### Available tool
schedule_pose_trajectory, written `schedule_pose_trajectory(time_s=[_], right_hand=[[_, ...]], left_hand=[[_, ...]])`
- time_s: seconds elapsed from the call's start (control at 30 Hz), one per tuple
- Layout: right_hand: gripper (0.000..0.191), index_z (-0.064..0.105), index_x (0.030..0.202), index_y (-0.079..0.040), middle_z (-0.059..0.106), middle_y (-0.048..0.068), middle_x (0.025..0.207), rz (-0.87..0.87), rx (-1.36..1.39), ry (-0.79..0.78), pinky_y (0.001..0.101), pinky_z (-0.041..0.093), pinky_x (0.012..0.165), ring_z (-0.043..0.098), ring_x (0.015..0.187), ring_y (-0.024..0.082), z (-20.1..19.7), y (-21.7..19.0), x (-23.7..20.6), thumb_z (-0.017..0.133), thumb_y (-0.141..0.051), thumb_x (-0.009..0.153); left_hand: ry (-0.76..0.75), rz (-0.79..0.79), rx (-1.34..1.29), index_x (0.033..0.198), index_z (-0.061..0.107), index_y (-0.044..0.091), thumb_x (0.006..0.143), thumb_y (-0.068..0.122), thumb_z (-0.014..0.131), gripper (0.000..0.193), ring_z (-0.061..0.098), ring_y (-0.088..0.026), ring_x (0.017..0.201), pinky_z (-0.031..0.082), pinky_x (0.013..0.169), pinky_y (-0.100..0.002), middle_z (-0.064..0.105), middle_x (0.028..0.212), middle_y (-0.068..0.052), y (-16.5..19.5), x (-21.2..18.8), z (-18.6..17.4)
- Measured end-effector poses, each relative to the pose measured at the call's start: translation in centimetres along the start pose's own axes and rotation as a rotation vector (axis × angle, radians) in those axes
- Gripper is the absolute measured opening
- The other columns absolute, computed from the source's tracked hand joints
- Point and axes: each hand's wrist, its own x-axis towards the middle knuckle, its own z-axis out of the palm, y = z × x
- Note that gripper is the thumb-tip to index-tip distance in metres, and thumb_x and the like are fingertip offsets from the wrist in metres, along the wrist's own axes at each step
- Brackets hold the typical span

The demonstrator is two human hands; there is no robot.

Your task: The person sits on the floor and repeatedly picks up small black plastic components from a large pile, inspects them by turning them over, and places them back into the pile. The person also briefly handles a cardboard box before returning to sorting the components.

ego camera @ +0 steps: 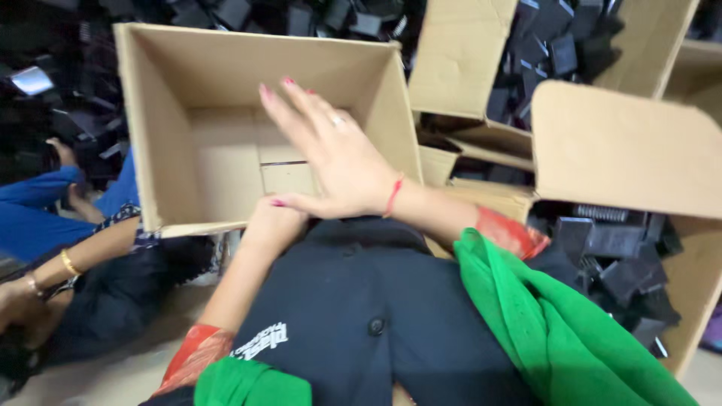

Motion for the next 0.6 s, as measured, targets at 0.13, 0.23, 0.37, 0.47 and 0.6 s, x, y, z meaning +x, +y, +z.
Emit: schedule_pose_trajectory(time_s=[0.13,0.23,0.37,0.47,0.6], right_hand=[[0.084,0.043,0.148,0.001,0.059,0.031,0.136,0.177,0.186,-0.423,0.0469,0.047,0.105,0.059,0.124,0.045,10.0,4.5,-1.4,0.069,-0.056,0.092],[0.046,0.072,0.125,-0.018,0.075,0.020,0.105,0.555,0.071,-0.526,0.0464,0.056,0.088,0.071,0.094,0.040,14.7,7.2,-3.4,0.069,-0.044,0.086],[0.037,0.077,0.115,-0.020,0.075,0.019,0.093,0.557,-0.103,-0.571,0.0478,0.057,0.083,0.072,0.087,0.038,16.7,10.0,-2.3,0.072,-0.030,0.080],[0.039,0.076,0.116,-0.022,0.075,0.019,0.092,0.646,-0.150,-0.577,0.0482,0.057,0.083,0.072,0.086,0.038,18.0,10.1,-1.7,0.071,-0.024,0.077],[0.039,0.077,0.115,-0.022,0.075,0.018,0.091,0.673,-0.212,-0.625,0.0485,0.058,0.081,0.072,0.086,0.038,20.4,10.6,-2.3,0.070,-0.022,0.076]], left_hand=[[-0.003,0.286,0.307,0.082,0.075,0.017,0.078,0.019,0.066,0.010,0.073,-0.030,0.080,0.056,0.071,-0.046,0.074,0.078,-0.010,-0.6,0.8,-4.1],[-0.071,0.283,0.324,0.079,0.075,0.014,0.075,0.020,0.068,0.010,0.073,-0.030,0.082,0.057,0.072,-0.045,0.074,0.081,-0.011,-2.4,1.5,-4.8],[-0.110,0.336,0.379,0.080,0.076,0.013,0.079,0.018,0.067,0.011,0.073,-0.031,0.083,0.057,0.073,-0.045,0.073,0.084,-0.013,-5.4,3.5,-5.6],[-0.050,0.363,0.247,0.080,0.076,0.014,0.079,0.017,0.066,0.010,0.073,-0.032,0.082,0.057,0.074,-0.046,0.073,0.082,-0.013,-6.8,3.8,-6.0],[-0.032,0.305,0.057,0.083,0.075,0.015,0.079,0.022,0.069,0.009,0.071,-0.031,0.085,0.053,0.075,-0.050,0.073,0.084,-0.010,-8.8,3.1,-5.6]])
